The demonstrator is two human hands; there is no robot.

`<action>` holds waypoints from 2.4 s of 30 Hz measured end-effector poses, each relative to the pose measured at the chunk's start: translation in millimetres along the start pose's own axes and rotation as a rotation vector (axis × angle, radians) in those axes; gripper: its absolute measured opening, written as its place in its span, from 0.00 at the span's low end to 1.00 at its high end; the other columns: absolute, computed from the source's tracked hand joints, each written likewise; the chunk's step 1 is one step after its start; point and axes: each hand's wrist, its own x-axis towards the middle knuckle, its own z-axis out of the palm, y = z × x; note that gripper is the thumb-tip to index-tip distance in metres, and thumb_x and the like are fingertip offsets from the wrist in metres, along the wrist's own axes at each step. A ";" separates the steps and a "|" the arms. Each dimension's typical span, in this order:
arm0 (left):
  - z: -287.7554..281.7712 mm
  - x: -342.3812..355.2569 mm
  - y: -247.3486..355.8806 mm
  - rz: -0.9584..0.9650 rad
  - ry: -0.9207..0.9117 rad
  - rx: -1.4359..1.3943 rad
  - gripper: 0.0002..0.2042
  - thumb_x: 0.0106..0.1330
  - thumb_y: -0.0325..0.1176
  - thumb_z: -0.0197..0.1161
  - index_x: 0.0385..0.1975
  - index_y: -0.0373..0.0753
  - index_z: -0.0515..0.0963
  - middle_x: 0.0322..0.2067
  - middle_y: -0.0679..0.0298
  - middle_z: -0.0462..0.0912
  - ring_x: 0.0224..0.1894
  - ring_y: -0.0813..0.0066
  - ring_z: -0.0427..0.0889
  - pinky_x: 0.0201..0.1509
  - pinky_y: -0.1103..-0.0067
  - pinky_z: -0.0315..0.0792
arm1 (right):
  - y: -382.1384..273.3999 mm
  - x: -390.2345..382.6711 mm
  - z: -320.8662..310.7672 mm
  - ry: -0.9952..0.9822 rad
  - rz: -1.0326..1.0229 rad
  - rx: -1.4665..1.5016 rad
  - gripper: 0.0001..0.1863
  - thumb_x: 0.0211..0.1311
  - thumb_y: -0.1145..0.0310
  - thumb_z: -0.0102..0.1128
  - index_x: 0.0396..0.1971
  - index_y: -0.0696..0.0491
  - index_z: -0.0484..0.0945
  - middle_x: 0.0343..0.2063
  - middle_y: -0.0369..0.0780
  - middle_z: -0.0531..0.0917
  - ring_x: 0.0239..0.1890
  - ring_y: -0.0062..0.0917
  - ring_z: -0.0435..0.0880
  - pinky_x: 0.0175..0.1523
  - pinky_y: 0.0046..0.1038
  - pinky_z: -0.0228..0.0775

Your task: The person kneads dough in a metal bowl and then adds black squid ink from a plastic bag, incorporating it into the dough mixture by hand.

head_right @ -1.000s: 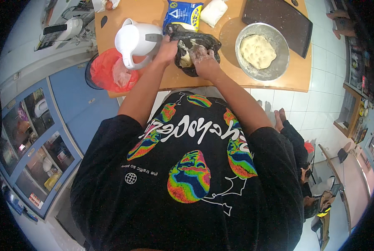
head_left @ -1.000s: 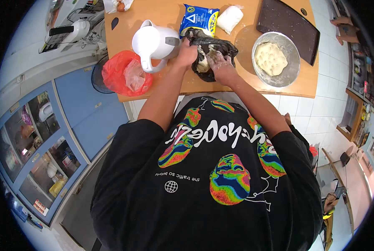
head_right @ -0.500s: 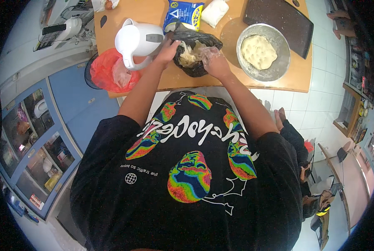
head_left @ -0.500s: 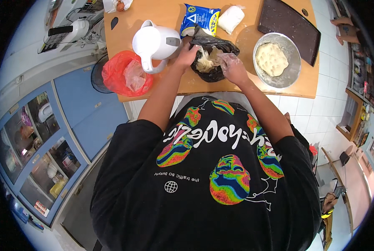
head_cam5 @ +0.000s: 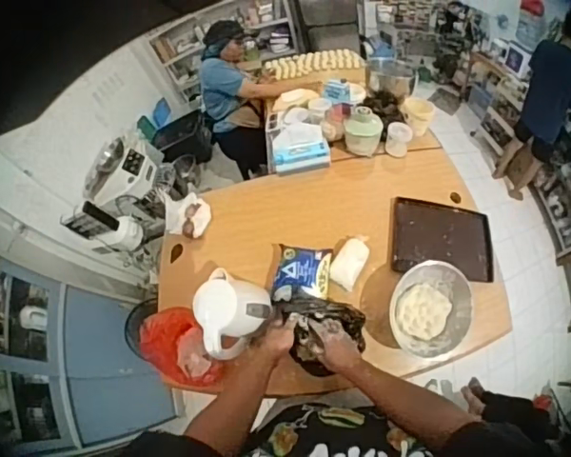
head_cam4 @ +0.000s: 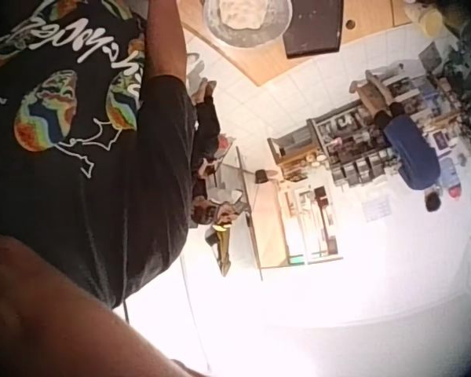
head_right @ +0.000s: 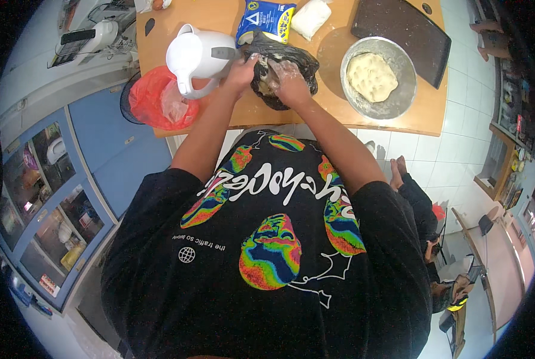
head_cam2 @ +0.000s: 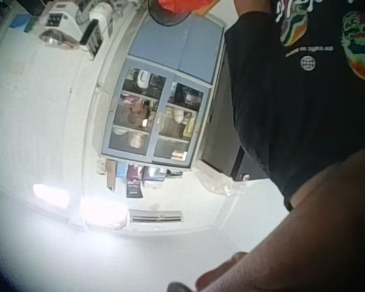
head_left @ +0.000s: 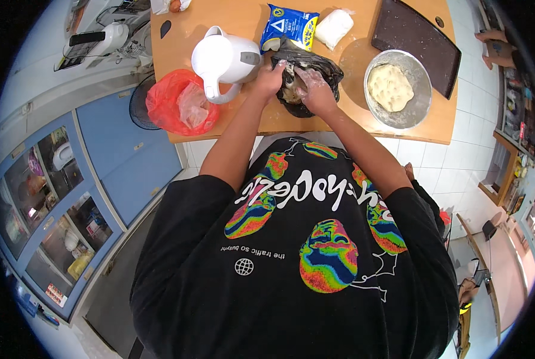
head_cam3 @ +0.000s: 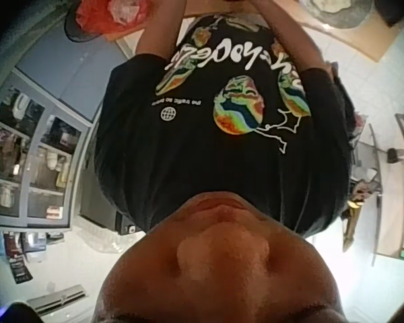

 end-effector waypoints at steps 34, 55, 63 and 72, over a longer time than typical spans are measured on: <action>7.9 16.3 -18.0 0.078 -0.051 -0.511 0.13 0.74 0.36 0.51 0.47 0.34 0.76 0.41 0.62 0.82 0.40 0.75 0.79 0.46 0.74 0.73 | -5.1 -0.1 -17.4 0.284 -0.497 -0.233 0.20 0.52 0.73 0.65 0.46 0.56 0.75 0.46 0.44 0.76 0.48 0.40 0.76 0.57 0.38 0.70; -0.7 13.3 -1.5 0.023 -0.131 -0.571 0.14 0.74 0.33 0.50 0.54 0.34 0.67 0.48 0.58 0.79 0.47 0.65 0.80 0.50 0.67 0.76 | -11.1 -5.1 -24.8 0.142 -0.442 -0.161 0.23 0.57 0.67 0.60 0.54 0.57 0.73 0.52 0.45 0.76 0.58 0.41 0.72 0.64 0.40 0.65; -2.8 13.1 -3.1 0.046 -0.125 -0.623 0.15 0.74 0.31 0.48 0.57 0.35 0.66 0.49 0.57 0.78 0.47 0.64 0.81 0.50 0.65 0.76 | 8.2 -14.6 -9.5 0.091 -0.456 -0.235 0.23 0.58 0.67 0.60 0.54 0.56 0.74 0.52 0.47 0.77 0.56 0.42 0.76 0.61 0.39 0.69; 0.8 3.0 4.4 0.007 -0.094 -0.582 0.13 0.74 0.31 0.47 0.54 0.34 0.69 0.48 0.57 0.79 0.47 0.65 0.80 0.50 0.66 0.76 | -3.1 -6.3 -5.8 0.086 -0.476 -0.185 0.22 0.61 0.65 0.56 0.54 0.57 0.73 0.54 0.46 0.76 0.58 0.41 0.74 0.63 0.39 0.66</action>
